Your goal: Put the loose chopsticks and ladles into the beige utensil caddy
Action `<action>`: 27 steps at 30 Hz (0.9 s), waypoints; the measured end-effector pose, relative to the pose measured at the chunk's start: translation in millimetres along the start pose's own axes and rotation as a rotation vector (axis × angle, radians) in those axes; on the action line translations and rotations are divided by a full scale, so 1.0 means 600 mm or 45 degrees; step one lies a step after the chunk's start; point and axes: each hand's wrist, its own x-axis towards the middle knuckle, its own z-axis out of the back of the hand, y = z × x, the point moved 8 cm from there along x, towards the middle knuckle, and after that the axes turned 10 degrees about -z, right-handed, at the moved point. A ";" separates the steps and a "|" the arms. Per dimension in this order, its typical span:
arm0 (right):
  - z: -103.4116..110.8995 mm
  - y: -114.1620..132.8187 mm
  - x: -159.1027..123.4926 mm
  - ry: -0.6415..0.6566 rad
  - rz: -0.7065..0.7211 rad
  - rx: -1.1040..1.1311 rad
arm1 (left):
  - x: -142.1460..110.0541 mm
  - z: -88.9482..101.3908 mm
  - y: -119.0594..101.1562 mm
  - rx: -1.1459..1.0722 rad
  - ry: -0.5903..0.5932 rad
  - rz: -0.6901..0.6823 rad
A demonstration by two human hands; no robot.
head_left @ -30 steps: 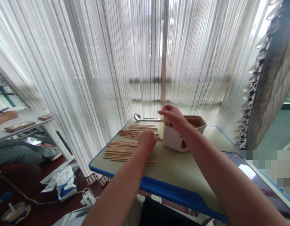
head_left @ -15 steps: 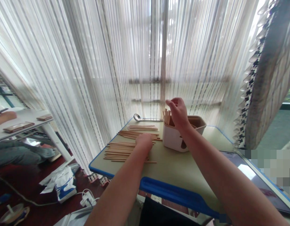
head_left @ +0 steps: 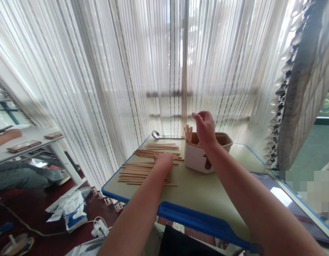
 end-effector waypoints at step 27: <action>-0.072 0.072 -0.069 0.949 0.280 -0.624 | -0.087 0.137 -0.029 -0.464 -1.534 -0.508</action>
